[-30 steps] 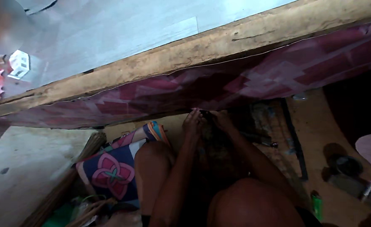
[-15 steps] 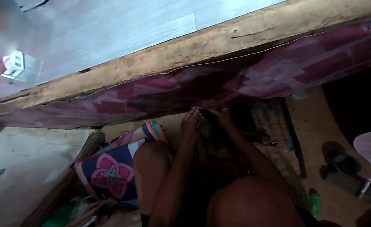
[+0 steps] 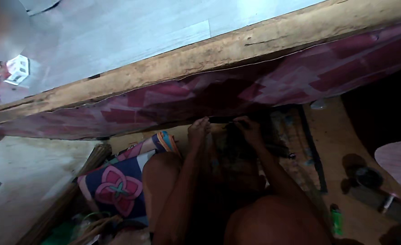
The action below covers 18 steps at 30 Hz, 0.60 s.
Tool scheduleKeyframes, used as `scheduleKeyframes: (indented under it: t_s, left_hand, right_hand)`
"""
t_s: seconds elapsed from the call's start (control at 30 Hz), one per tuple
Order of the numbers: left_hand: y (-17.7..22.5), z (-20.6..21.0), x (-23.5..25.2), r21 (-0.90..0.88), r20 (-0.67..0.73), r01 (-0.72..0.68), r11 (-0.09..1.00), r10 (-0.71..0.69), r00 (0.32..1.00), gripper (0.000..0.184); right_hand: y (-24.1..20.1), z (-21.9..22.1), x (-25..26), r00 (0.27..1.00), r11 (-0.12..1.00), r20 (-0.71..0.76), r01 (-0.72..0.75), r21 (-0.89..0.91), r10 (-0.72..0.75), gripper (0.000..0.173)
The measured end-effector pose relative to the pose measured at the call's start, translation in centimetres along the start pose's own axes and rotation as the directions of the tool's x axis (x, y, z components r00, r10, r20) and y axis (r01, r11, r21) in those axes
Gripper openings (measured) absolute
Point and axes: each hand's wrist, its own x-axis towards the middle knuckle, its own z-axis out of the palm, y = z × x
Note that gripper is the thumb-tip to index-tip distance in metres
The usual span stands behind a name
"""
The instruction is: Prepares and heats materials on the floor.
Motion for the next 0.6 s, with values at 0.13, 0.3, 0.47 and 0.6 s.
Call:
scheduleKeyframes:
  t_s: [0.13, 0.3, 0.47, 0.6]
  left_hand:
    - [0.4, -2.1, 0.0, 0.254, 0.099, -0.275, 0.927, 0.258, 0.961, 0.024]
    - [2.0, -3.6, 0.5, 0.426, 0.313, -0.567, 0.705, 0.473, 0.823, 0.025]
    - [4.1, -3.6, -0.1, 0.462, 0.432, -0.644, 0.610, 0.480, 0.764, 0.023]
    - [5.0, -3.7, -0.2, 0.484, 0.487, -0.665, 0.569, 0.456, 0.745, 0.023]
  right_hand:
    - [-1.6, -0.5, -0.4, 0.989, 0.997, 0.126, 0.073, -0.006, -0.071, 0.013]
    - [-3.9, -0.8, 0.2, 0.945, 0.990, 0.319, 0.104, -0.093, -0.069, 0.021]
    - [-8.0, -2.0, 1.0, 0.878, 0.904, 0.421, 0.352, -0.242, -0.229, 0.019]
    - [-10.2, -3.6, 1.9, 0.764, 0.844, 0.542, 0.509, -0.171, -0.350, 0.020]
